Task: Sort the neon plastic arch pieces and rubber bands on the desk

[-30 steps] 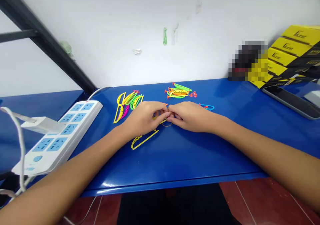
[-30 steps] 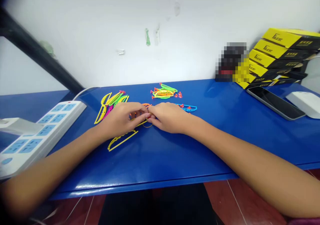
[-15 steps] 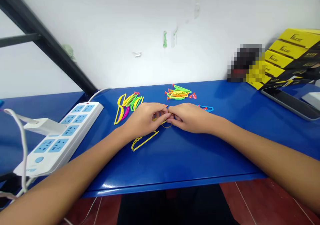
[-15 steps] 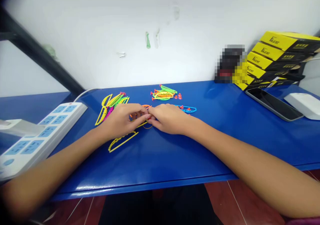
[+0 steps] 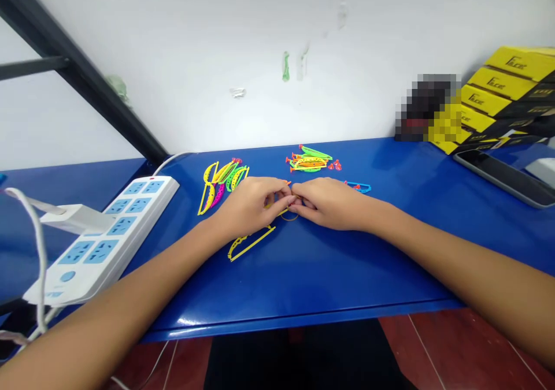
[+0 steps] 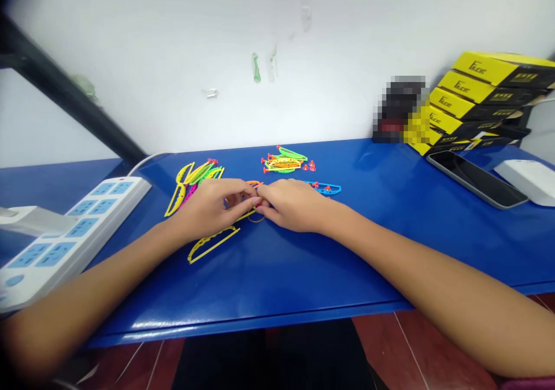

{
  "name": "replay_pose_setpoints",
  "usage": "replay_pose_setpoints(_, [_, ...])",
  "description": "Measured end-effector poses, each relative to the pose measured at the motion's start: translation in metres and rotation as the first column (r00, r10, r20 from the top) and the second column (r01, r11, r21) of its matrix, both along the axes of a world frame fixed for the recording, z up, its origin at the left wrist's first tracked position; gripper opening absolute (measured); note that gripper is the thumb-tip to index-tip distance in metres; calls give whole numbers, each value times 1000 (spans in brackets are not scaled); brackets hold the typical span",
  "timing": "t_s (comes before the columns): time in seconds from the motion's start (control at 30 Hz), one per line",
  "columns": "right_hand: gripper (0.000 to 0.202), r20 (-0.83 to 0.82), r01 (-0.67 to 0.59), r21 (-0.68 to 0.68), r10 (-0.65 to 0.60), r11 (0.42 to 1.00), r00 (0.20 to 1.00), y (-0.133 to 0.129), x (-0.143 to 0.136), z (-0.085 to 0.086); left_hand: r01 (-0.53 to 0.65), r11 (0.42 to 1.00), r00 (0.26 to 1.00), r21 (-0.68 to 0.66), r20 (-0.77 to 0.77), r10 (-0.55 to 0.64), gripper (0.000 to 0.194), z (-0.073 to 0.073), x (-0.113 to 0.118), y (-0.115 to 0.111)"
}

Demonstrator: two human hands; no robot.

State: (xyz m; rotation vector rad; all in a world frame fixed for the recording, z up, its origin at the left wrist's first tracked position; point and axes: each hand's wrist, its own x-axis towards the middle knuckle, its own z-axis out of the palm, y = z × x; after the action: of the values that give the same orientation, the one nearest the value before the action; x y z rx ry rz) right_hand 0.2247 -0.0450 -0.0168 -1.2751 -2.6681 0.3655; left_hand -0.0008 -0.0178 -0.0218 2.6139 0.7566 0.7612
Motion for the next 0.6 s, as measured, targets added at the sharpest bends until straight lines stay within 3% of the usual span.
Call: replay_pose_setpoints(0.6, [21,42,10,1,-10,1000,999,-2,-1,3,-17,1000,998,-7,-64,16,17,0,-2,2])
